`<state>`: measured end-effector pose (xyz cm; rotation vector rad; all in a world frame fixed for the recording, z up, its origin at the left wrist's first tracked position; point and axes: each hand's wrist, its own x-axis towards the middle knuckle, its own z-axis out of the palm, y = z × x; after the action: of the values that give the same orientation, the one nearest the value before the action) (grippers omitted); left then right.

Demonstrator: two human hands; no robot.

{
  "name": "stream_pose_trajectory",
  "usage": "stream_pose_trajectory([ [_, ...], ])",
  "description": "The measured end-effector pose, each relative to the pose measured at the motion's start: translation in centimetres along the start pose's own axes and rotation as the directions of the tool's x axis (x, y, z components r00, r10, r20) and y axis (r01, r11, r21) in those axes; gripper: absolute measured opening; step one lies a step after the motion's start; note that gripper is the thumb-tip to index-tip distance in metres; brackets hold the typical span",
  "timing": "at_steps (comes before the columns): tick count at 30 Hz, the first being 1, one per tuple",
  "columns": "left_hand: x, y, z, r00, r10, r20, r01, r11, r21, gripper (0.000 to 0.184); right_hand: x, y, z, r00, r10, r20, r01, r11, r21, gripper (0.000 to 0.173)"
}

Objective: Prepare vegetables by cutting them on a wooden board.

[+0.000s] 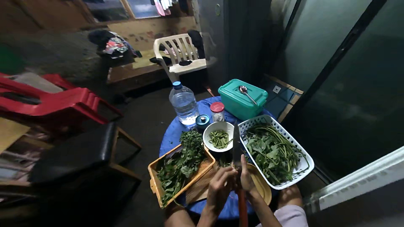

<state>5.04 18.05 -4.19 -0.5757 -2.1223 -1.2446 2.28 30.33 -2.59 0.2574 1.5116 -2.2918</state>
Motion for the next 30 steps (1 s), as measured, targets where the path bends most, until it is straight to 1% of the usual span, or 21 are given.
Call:
stream_pose_trajectory([
  [2,-0.7,0.1,1.0,0.995,0.100,-0.025,-0.099,0.995,0.026,0.010,0.6,-0.2,-0.7,0.990,-0.086,-0.113,0.073,0.991,-0.112,0.069],
  [3,-0.8,0.0,1.4,0.994,0.103,-0.039,-0.102,0.995,0.019,0.010,1.0,-0.3,-1.4,0.979,-0.142,-0.146,0.116,0.977,-0.177,0.069],
  [4,-0.9,-0.2,1.7,0.997,0.063,-0.046,-0.063,0.998,0.013,0.009,1.4,-0.4,-2.3,0.963,-0.208,-0.171,0.159,0.952,-0.260,0.066],
  [5,-0.9,-0.8,1.8,0.999,-0.007,-0.051,0.007,1.000,0.003,0.009,1.9,-0.6,-3.4,0.935,-0.284,-0.212,0.192,0.909,-0.370,0.064],
  [6,-0.9,-1.6,1.9,0.995,-0.089,-0.050,0.089,0.996,0.003,0.010,2.2,-0.9,-4.7,0.898,-0.366,-0.246,0.206,0.841,-0.500,0.061],
  [7,-1.0,-2.7,2.0,0.984,-0.171,-0.041,0.172,0.985,0.023,0.011,2.5,-1.3,-6.1,0.866,-0.435,-0.248,0.201,0.755,-0.624,0.058],
  [9,-0.8,-5.3,2.1,0.937,-0.350,0.005,0.347,0.932,0.107,0.020,3.5,-2.2,-8.3,0.842,-0.471,-0.264,0.109,0.626,-0.772,0.058],
  [10,-0.6,-6.4,1.9,0.893,-0.447,0.048,0.436,0.887,0.152,0.026,4.0,-2.4,-9.2,0.856,-0.431,-0.286,0.034,0.599,-0.800,0.061],
  [12,0.1,-8.1,1.1,0.754,-0.640,0.145,0.602,0.763,0.236,0.040,4.3,-2.3,-10.3,0.902,-0.296,-0.315,-0.081,0.599,-0.797,0.064],
  [13,0.4,-8.9,0.4,0.701,-0.697,0.150,0.651,0.712,0.264,0.043,4.2,-2.0,-10.7,0.916,-0.237,-0.323,-0.111,0.624,-0.773,0.064],
  [14,0.6,-9.7,-0.4,0.673,-0.728,0.128,0.680,0.678,0.279,0.043,4.1,-1.5,-11.0,0.925,-0.198,-0.326,-0.124,0.652,-0.748,0.064],
  [17,0.6,-11.8,-4.4,0.640,-0.768,-0.015,0.733,0.604,0.311,0.030,3.6,0.6,-12.0,0.939,-0.101,-0.329,-0.152,0.734,-0.661,0.067],
  [19,0.7,-13.3,-7.9,0.574,-0.812,-0.107,0.788,0.512,0.342,0.025,3.1,1.4,-12.4,0.941,-0.051,-0.335,-0.175,0.774,-0.608,0.070],
  [20,0.7,-14.0,-9.5,0.515,-0.844,-0.148,0.823,0.439,0.361,0.024,2.9,1.7,-12.4,0.940,-0.029,-0.341,-0.188,0.788,-0.586,0.070],
  [22,0.3,-15.6,-11.8,0.359,-0.913,-0.194,0.875,0.257,0.409,0.028,2.4,2.1,-12.2,0.936,-0.002,-0.351,-0.203,0.813,-0.546,0.071],
  [23,-0.2,-16.3,-12.4,0.284,-0.940,-0.187,0.885,0.182,0.429,0.035,2.2,2.2,-12.0,0.938,0.002,-0.347,-0.198,0.824,-0.531,0.070],
  [24,-0.6,-16.8,-12.7,0.226,-0.959,-0.171,0.883,0.128,0.451,0.039,2.1,2.2,-11.8,0.940,0.005,-0.342,-0.193,0.834,-0.517,0.069],
  [25,-1.0,-17.0,-12.9,0.199,-0.966,-0.163,0.880,0.102,0.465,0.039,2.0,2.2,-11.6,0.940,0.008,-0.340,-0.187,0.846,-0.499,0.068],
  [26,-1.3,-17.0,-13.0,0.196,-0.966,-0.166,0.884,0.101,0.456,0.036,2.0,2.1,-11.5,0.941,0.008,-0.339,-0.181,0.856,-0.484,0.067],
  [28,-1.3,-16.3,-14.0,0.224,-0.957,-0.185,0.899,0.129,0.419,0.030,1.7,1.9,-11.4,0.946,0.005,-0.325,-0.159,0.878,-0.452,0.065],
  [30,-0.7,-15.1,-15.9,0.253,-0.946,-0.203,0.908,0.160,0.388,0.029,1.3,1.5,-11.4,0.946,0.003,-0.325,-0.151,0.889,-0.432,0.065],
])
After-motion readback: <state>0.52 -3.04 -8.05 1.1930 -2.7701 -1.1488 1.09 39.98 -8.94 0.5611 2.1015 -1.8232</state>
